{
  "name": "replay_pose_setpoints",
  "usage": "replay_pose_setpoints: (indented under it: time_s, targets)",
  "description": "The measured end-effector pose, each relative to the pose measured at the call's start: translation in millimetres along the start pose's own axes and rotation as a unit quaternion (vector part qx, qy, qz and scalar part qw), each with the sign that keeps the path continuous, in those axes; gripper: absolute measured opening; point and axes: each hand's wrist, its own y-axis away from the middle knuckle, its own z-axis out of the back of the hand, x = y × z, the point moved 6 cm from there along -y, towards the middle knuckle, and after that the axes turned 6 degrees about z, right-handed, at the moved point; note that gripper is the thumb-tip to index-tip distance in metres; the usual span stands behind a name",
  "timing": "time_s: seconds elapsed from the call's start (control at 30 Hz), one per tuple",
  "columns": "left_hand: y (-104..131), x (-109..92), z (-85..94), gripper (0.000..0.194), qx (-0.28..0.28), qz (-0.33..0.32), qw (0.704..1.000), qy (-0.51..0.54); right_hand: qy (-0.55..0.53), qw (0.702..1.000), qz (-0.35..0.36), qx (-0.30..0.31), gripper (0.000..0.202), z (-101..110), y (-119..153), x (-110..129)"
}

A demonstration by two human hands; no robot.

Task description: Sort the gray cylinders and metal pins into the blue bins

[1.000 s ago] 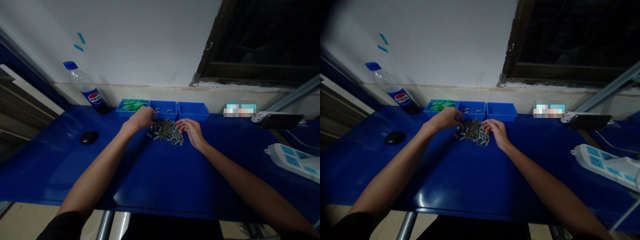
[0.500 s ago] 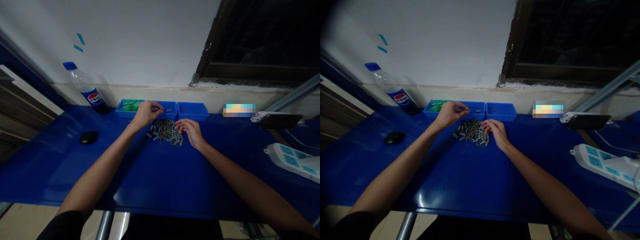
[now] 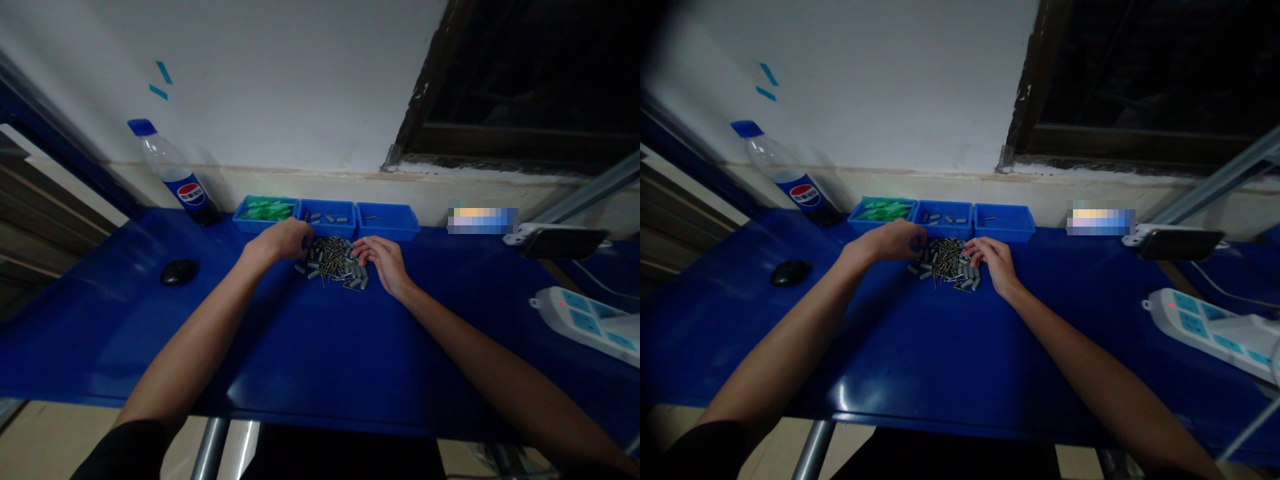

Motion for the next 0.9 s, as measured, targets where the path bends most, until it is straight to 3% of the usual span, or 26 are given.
replay_pose_setpoints:
  time_s: [0.13, 0.57, 0.8, 0.9]
  targets:
    - [-3, -3, -9.9, 0.038, 0.024, 0.008, 0.999, 0.023, -0.004, 1.000, 0.002, 0.001, 0.026, 0, 0, 1]
    - [0, -7, -5.5, 0.035, -0.008, 0.024, 0.999, -0.031, -0.001, 1.000, 0.001, 0.004, 0.026, 0, -1, -2]
    - [1, -23, 12.4, 0.035, -0.018, -0.083, 0.989, 0.123, -0.001, 1.000, 0.000, 0.005, 0.027, -2, 0, 3]
    - [1, -22, 16.8, 0.034, -0.027, -0.094, 0.980, 0.171, 0.000, 1.000, 0.000, 0.005, 0.028, -1, 0, 1]
